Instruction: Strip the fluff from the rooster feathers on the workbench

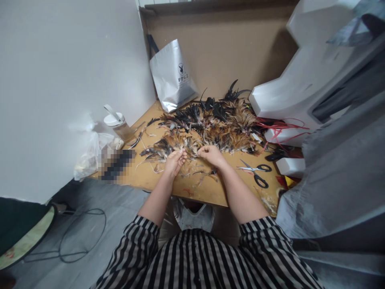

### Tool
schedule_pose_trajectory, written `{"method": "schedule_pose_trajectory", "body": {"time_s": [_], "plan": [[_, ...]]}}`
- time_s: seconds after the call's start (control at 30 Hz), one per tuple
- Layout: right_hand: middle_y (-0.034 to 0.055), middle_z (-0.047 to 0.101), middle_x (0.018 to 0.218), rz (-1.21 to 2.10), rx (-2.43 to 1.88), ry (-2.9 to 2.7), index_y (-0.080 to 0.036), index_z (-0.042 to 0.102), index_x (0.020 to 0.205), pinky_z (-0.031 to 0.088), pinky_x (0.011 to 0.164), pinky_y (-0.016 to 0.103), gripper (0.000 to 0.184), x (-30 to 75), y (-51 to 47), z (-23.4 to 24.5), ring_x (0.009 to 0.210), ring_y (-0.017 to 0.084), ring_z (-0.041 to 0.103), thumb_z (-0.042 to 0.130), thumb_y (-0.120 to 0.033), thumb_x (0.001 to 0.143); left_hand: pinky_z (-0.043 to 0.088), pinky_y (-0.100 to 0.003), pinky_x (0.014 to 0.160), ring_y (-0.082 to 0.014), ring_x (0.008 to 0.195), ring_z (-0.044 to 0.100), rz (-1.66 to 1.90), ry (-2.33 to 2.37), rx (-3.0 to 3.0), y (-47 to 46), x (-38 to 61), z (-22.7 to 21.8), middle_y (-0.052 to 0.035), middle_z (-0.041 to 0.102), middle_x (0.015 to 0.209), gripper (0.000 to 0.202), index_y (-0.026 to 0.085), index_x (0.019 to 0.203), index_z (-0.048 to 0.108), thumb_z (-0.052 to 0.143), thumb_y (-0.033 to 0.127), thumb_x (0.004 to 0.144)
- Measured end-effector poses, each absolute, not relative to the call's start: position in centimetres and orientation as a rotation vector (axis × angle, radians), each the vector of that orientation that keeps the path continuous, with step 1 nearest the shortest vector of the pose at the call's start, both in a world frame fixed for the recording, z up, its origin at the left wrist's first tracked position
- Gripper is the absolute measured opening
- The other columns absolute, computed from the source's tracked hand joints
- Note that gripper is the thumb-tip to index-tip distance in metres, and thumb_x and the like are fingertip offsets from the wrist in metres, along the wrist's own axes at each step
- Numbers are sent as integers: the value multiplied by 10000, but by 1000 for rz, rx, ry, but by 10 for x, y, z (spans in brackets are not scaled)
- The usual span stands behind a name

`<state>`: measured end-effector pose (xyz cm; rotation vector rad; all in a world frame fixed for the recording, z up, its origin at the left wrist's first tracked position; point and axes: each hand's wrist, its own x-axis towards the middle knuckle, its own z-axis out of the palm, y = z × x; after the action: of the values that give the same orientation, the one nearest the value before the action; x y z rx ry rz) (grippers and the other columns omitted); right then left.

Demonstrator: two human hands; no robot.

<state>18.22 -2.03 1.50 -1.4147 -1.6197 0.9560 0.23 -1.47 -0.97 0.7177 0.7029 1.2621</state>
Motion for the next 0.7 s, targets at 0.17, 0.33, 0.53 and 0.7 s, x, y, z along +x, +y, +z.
{"method": "schedule_pose_trajectory", "body": {"time_s": [0.17,0.33,0.53,0.7], "plan": [[18,616,629,1346,-1164,-1203,-132,609,678,276,386,174,223,178,-18,13,415,41,401,628,-334,584,408,-154,492,-73,577,572,1212,760,765,-16,3,-11,-58,643,704,228,103,800,633,670,256,634],[2,594,619,1458,-1002,-1025,-138,590,657,252,383,161,247,169,-17,9,427,29,384,675,-340,541,419,-173,516,-89,613,590,1165,806,854,-18,6,-12,-100,660,805,264,93,812,627,663,289,638],[-46,489,484,1420,-1002,-1038,-141,584,684,228,396,164,251,159,-20,6,412,33,360,667,-346,565,415,-178,508,-94,616,593,1158,796,881,-17,8,-13,-114,658,842,303,91,831,622,664,315,632],[-63,448,439,1394,-1063,-1088,-145,584,700,194,389,176,267,155,-21,3,382,33,315,654,-371,574,407,-172,493,-91,595,585,1168,794,889,-16,9,-14,-101,656,791,296,87,811,617,665,317,631]]}}
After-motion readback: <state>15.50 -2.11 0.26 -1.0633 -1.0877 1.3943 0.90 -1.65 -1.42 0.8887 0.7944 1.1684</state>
